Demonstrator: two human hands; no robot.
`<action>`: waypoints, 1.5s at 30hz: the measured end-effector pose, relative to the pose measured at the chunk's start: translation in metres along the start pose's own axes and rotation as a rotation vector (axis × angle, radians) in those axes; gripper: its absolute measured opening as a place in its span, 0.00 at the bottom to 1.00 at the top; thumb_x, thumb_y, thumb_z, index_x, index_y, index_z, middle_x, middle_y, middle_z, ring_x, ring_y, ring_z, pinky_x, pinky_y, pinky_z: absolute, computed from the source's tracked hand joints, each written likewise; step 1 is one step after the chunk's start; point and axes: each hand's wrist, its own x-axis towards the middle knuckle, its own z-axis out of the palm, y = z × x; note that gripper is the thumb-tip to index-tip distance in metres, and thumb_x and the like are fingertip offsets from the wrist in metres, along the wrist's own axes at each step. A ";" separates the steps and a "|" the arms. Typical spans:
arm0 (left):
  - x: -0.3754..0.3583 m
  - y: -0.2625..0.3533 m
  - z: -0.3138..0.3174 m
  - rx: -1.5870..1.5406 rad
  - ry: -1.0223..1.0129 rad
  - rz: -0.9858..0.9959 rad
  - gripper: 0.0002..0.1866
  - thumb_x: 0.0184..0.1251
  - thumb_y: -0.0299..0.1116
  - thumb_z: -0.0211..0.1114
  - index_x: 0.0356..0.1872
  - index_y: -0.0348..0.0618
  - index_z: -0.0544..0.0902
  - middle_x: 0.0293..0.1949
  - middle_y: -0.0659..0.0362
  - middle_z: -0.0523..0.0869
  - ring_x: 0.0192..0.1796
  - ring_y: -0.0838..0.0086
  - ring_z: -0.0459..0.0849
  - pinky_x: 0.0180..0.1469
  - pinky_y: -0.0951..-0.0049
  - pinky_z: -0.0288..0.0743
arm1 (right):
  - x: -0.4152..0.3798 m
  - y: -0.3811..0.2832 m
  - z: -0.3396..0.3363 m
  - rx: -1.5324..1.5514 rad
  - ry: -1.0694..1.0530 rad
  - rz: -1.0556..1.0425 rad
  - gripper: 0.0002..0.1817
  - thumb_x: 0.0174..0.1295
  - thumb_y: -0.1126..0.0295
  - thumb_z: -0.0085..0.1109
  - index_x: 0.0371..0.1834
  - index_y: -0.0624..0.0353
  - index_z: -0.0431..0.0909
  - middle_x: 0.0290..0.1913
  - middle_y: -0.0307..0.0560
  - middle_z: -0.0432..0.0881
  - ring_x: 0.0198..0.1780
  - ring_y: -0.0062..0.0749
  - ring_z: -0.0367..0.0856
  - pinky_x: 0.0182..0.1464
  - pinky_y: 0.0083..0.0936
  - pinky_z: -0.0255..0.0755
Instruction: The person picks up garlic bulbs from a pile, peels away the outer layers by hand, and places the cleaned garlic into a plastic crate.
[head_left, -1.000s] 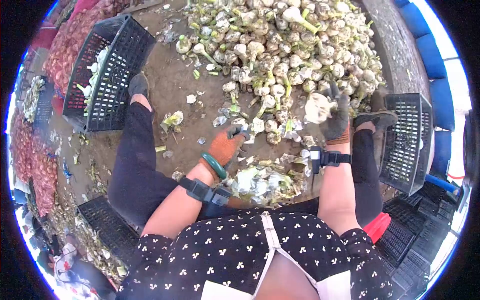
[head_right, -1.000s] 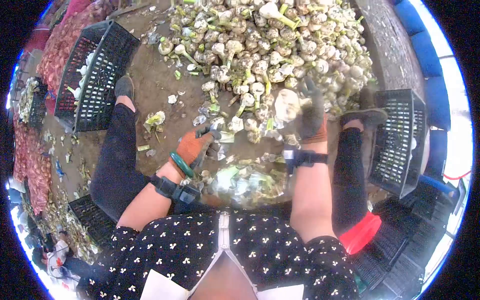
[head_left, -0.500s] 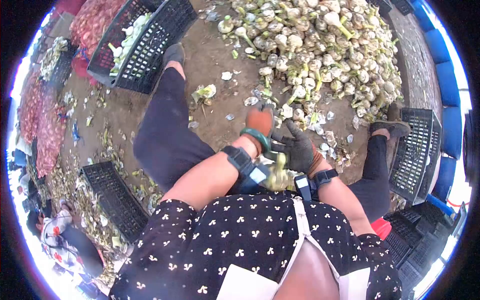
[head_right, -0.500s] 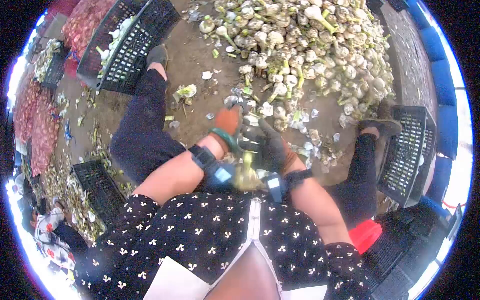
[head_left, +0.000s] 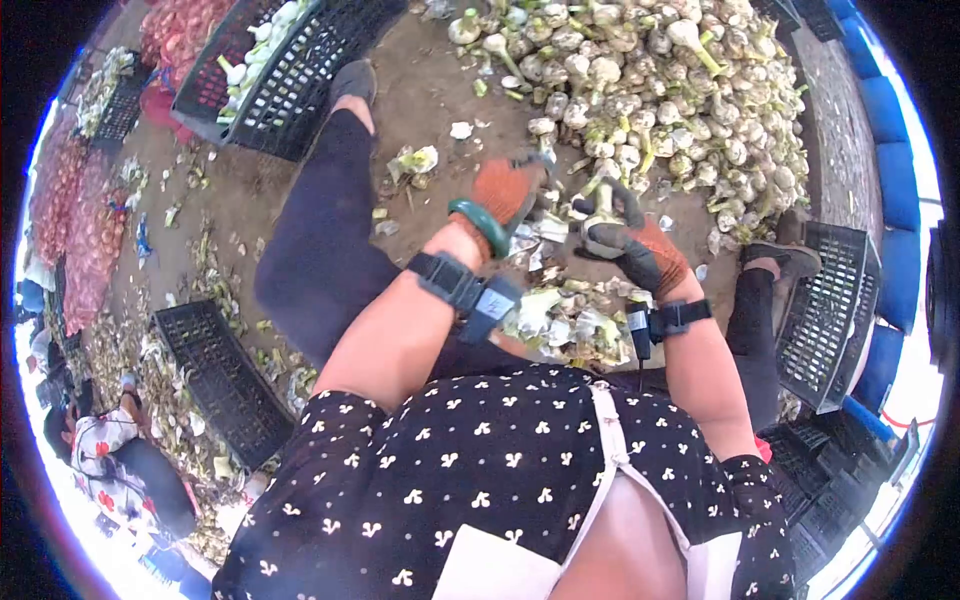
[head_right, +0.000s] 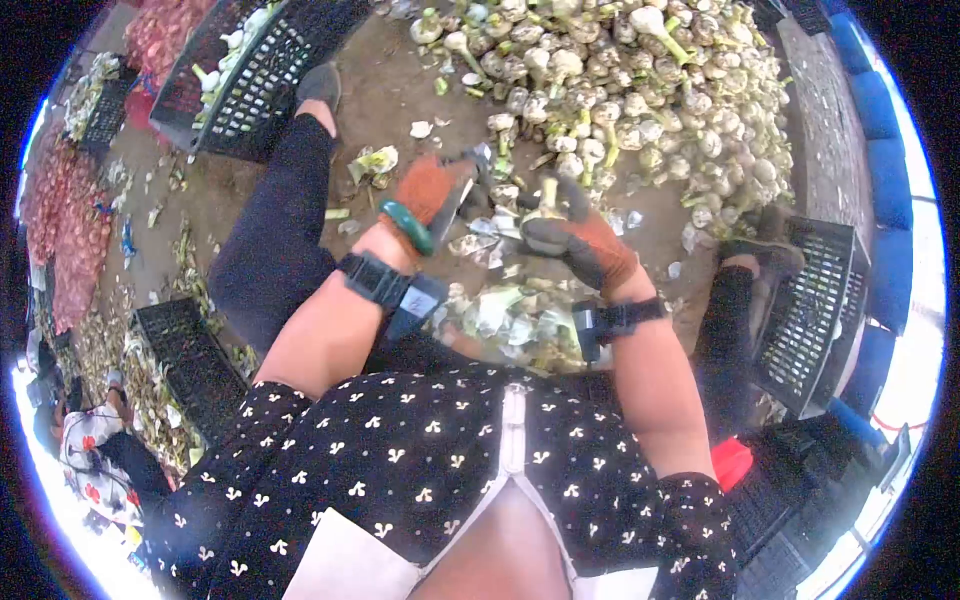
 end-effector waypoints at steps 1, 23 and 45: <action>-0.010 0.015 0.004 0.032 -0.131 0.005 0.12 0.62 0.37 0.55 0.36 0.40 0.81 0.25 0.59 0.83 0.23 0.76 0.81 0.22 0.73 0.73 | -0.012 -0.028 0.014 -0.158 0.056 -0.062 0.45 0.48 0.75 0.65 0.67 0.60 0.47 0.57 0.57 0.69 0.54 0.38 0.73 0.50 0.27 0.74; 0.001 -0.019 0.067 0.309 0.070 0.275 0.14 0.51 0.34 0.56 0.36 0.39 0.82 0.32 0.41 0.82 0.39 0.50 0.81 0.44 0.59 0.75 | -0.023 -0.033 0.047 -1.733 0.599 -0.586 0.33 0.40 0.69 0.67 0.56 0.50 0.70 0.44 0.53 0.72 0.48 0.45 0.69 0.47 0.35 0.70; -0.037 0.016 0.063 0.501 0.489 1.042 0.11 0.45 0.32 0.63 0.32 0.38 0.82 0.29 0.52 0.83 0.31 0.67 0.81 0.36 0.70 0.73 | 0.010 -0.017 0.027 0.088 0.481 -0.441 0.27 0.64 0.44 0.40 0.45 0.58 0.73 0.37 0.42 0.79 0.35 0.29 0.78 0.40 0.26 0.73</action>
